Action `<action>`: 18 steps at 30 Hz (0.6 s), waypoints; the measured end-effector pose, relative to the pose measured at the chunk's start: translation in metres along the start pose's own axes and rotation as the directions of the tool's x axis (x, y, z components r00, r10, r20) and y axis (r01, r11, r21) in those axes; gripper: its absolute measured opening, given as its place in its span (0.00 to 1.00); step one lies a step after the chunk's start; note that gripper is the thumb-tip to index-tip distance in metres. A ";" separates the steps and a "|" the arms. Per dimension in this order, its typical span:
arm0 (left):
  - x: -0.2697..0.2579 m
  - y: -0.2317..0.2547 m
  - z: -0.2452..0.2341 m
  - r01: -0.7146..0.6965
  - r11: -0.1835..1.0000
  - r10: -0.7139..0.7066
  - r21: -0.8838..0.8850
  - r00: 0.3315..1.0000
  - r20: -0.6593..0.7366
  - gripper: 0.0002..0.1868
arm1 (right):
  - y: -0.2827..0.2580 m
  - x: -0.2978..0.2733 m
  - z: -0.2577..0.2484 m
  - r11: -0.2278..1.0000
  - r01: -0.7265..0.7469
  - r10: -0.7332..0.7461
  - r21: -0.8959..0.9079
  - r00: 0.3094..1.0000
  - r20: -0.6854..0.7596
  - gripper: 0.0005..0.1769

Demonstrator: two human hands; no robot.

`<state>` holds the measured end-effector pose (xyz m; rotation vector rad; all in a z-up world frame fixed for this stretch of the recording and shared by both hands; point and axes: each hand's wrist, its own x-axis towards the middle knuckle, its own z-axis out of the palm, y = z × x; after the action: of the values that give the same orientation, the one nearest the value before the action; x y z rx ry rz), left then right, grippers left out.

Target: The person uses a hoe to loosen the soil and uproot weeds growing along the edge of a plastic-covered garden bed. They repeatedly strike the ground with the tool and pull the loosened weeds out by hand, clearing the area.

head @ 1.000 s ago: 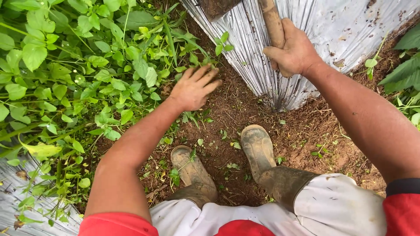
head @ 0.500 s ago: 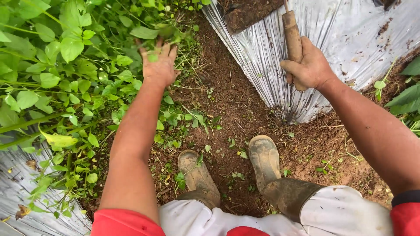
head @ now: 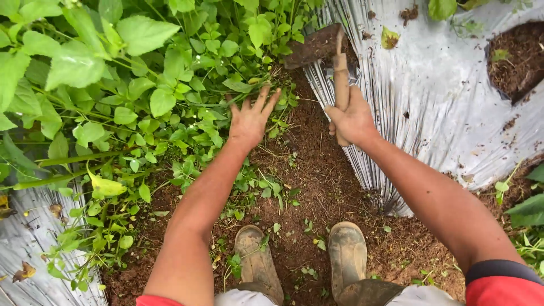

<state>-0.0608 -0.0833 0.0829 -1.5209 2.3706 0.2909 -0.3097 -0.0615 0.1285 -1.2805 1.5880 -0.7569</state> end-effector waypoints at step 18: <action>0.080 -0.009 0.109 0.085 0.996 -0.071 0.034 0.955 -0.288 0.09 | 0.057 0.031 0.078 0.966 -0.063 0.073 -0.250 0.997 0.029 0.16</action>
<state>-0.0680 -0.1184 -0.0472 -1.7321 2.5030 -0.0052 -0.2607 -0.0695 0.0397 -1.4019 1.7274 -0.4977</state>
